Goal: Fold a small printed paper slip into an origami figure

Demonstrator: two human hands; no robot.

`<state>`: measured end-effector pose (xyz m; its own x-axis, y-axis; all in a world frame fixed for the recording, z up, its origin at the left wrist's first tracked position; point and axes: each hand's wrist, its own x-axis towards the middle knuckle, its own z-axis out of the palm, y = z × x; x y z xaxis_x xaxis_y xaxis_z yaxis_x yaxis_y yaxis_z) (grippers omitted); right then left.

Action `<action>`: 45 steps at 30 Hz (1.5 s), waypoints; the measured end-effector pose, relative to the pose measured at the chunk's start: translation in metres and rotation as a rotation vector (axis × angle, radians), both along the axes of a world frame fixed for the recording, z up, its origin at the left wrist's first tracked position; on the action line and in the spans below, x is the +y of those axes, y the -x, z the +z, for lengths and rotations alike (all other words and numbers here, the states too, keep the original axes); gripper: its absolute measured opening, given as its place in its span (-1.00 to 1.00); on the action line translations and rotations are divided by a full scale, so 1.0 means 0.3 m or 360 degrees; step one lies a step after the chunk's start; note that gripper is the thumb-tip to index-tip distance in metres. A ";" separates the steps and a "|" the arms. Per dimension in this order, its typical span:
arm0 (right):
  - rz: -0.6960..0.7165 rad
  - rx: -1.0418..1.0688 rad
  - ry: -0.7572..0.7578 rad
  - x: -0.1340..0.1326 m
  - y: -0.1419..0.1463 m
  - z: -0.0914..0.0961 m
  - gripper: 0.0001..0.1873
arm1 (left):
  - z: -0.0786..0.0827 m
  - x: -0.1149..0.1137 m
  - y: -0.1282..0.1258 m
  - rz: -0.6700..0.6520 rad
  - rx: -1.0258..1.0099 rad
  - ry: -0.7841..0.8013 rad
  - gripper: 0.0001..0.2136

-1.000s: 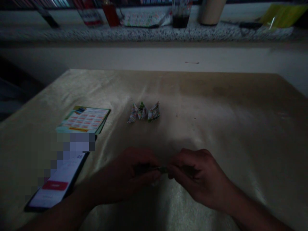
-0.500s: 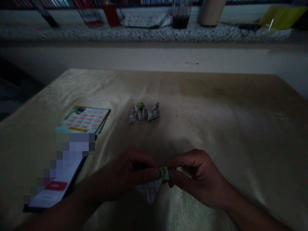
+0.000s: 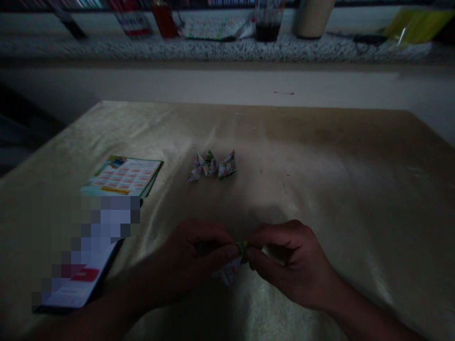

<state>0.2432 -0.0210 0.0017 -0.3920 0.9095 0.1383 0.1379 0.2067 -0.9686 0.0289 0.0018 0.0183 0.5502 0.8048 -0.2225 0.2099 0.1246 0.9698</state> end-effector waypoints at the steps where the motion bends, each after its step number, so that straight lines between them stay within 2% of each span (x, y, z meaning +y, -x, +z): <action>1: -0.0035 -0.0033 -0.0014 -0.001 0.004 -0.001 -0.88 | 0.000 -0.001 -0.002 0.0001 0.0022 -0.0055 -0.82; 6: -0.0185 -0.0153 -0.0067 -0.003 0.024 -0.005 -0.86 | -0.002 -0.009 -0.010 -0.0012 0.0051 -0.0267 -0.83; 10: -0.0270 -0.0251 -0.0141 -0.005 0.033 -0.001 -0.83 | 0.004 -0.013 -0.016 -0.0036 0.0087 -0.0296 -0.82; 15: -0.0283 -0.0371 -0.0449 -0.011 0.041 0.014 -0.81 | 0.018 -0.016 -0.020 -0.0164 0.0216 -0.0280 -0.85; 18: -0.0315 -0.0469 -0.0653 -0.014 0.045 0.021 -0.82 | 0.016 -0.018 -0.022 -0.0219 0.0219 -0.0336 -0.82; 21: -0.0358 -0.0535 -0.0754 -0.017 0.050 0.026 -0.83 | 0.008 -0.019 -0.025 -0.0219 0.0165 -0.0375 -0.79; 24: -0.0379 -0.0557 -0.0660 -0.023 0.056 0.027 -0.85 | -0.006 -0.021 -0.029 -0.0130 0.0076 -0.0396 -0.75; 27: -0.0368 -0.0533 -0.0395 -0.030 0.057 0.019 -0.87 | -0.023 -0.021 -0.030 0.0005 0.0026 -0.0402 -0.77; 30: -0.0324 -0.0370 -0.0100 -0.033 0.052 0.007 -0.89 | -0.034 -0.017 -0.030 0.0106 -0.0024 -0.0403 -0.80; 35: -0.0287 -0.0011 0.0291 -0.026 0.052 -0.001 -0.98 | -0.044 -0.004 -0.035 0.0291 -0.0193 -0.0139 -0.82; 38: -0.0404 0.0084 0.0349 -0.013 0.051 0.000 -0.93 | -0.044 0.008 -0.028 0.0301 -0.0197 0.0025 -0.79; 41: -0.0580 0.0158 0.0329 0.004 0.038 0.004 -0.93 | -0.032 0.023 -0.008 0.0216 -0.0079 0.0133 -0.74; 43: -0.0669 0.0230 0.0320 0.013 0.027 0.006 -0.92 | -0.023 0.030 0.006 0.0133 -0.0041 0.0164 -0.79; 45: -0.0664 0.0310 0.0349 0.016 0.022 0.007 -0.90 | -0.018 0.033 0.014 0.0081 -0.0032 0.0163 -0.86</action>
<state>0.2367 -0.0162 0.0039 0.0246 0.9989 -0.0388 -0.0224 -0.0383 -0.9990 0.0247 0.0116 0.0127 0.5146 0.8054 -0.2942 0.1814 0.2332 0.9554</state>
